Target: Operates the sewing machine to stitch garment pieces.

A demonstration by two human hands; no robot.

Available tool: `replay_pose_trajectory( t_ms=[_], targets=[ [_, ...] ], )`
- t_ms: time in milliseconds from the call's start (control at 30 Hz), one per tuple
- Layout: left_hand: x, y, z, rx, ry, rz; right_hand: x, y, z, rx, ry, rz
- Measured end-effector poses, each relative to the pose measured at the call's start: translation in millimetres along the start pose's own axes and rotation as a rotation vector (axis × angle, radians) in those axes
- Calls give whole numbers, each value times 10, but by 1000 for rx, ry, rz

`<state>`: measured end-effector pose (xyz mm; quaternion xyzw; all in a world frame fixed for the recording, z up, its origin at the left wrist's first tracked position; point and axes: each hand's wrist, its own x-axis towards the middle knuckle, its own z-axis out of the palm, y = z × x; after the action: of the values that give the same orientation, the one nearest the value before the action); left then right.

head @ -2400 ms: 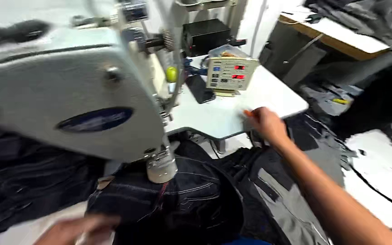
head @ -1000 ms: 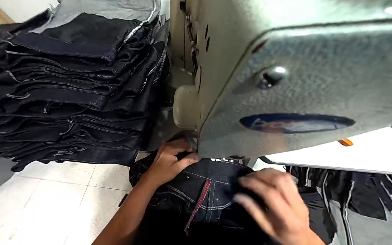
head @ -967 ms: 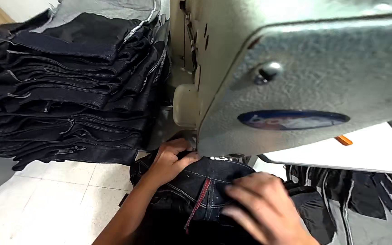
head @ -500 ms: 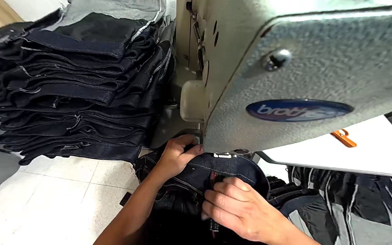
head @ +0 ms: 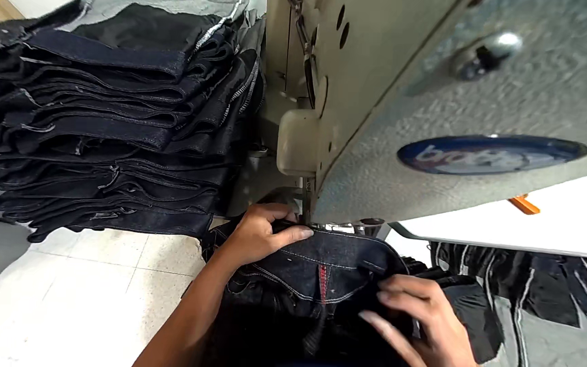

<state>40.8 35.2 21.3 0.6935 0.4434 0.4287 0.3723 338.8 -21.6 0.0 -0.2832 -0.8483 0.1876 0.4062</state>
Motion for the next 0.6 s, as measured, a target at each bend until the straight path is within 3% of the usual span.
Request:
replay_pose_trajectory(
  t_ms=[67, 133, 167, 267, 467, 600],
  targets=[
    [-2, -8, 32, -32, 26, 2, -142, -3, 31, -75, -78, -68],
    [3, -6, 75, -29, 42, 25, -114, -71, 103, -152, -374, -292],
    [7, 8, 94, -22, 43, 32, -71, -98, 196, -195, -430, -382],
    [-1, 60, 109, 9, 25, 33, 65, -167, 311, -325, -346, -463],
    [-22, 58, 61, 12, -12, -7, 398, -137, -66, -581, 13, -253],
    [17, 98, 75, 32, -15, -37, 559, 7, -181, -673, 66, -225]
  ],
)
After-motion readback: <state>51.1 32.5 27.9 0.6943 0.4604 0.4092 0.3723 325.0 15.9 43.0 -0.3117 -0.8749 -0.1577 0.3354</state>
